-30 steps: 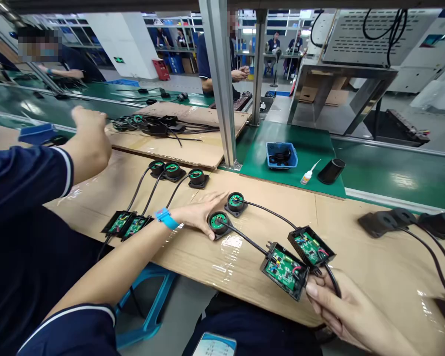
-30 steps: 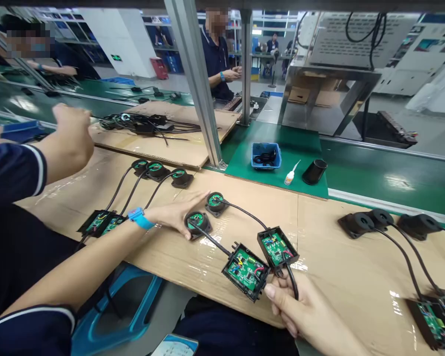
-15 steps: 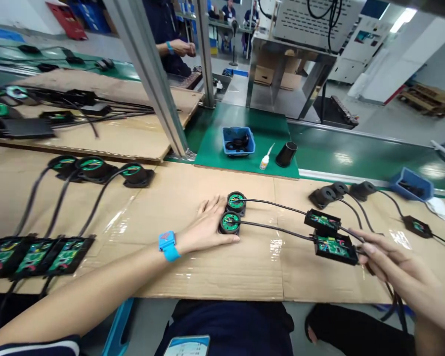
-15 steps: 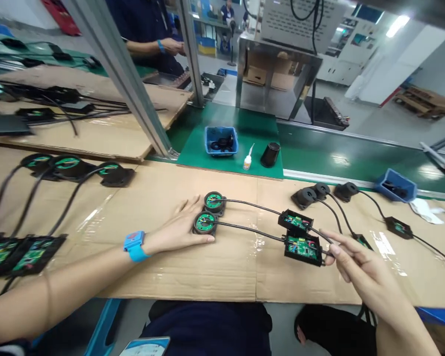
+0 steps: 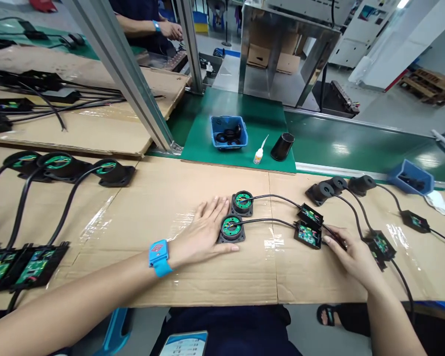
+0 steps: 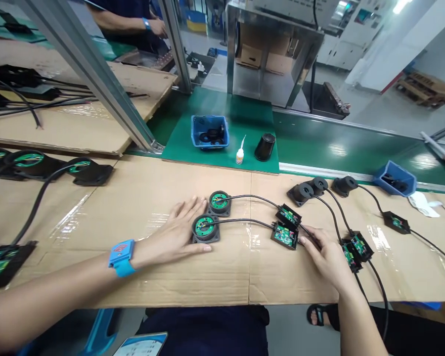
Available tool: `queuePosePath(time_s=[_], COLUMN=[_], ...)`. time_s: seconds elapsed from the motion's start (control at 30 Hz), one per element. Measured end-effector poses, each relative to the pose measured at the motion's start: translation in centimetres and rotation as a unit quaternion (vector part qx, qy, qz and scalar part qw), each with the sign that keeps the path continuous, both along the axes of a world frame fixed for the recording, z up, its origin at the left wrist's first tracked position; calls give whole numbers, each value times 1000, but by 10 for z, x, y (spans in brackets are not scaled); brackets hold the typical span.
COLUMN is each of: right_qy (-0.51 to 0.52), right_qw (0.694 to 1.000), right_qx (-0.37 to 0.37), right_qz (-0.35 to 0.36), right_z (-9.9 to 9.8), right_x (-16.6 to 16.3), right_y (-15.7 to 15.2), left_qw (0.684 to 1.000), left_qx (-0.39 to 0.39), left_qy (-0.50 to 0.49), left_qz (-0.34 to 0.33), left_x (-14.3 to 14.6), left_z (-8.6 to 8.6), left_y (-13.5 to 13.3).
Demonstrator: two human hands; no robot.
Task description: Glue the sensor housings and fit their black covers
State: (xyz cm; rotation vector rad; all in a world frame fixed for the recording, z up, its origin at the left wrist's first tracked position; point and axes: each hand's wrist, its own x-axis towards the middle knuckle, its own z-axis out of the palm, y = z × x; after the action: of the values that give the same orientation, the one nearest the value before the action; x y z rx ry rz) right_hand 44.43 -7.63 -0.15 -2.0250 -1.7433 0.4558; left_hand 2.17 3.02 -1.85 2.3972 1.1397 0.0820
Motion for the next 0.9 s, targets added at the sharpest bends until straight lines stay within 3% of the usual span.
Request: queuePosePath(time_s=[0.17, 0.27, 0.4, 0.5, 0.57, 0.7, 0.9], right_qy=[-34, -71, -44, 44, 111, 149, 145], right_qw=[996, 988, 987, 992, 990, 985, 985], right_qx=[31, 76, 118, 114, 85, 56, 29], right_qz=[-75, -116, -96, -21, 18, 70, 86], right_z=[-8, 3, 29, 43, 46, 39, 17], right_x=[5, 1, -20, -43, -61, -94, -140], right_y=[-3, -5, 18, 61, 99, 174, 250], left_qw=[1000, 997, 974, 966, 963, 962, 958], left_qx=[17, 59, 199, 229, 241, 234, 217], left_qy=[-24, -39, -13, 26, 60, 132, 187], left_qz=[2, 2, 104, 118, 102, 44, 14], left_x=[19, 22, 10, 8, 15, 38, 55], left_z=[-10, 2, 48, 83, 94, 90, 67], left_y=[-1, 17, 92, 170, 215, 271, 294])
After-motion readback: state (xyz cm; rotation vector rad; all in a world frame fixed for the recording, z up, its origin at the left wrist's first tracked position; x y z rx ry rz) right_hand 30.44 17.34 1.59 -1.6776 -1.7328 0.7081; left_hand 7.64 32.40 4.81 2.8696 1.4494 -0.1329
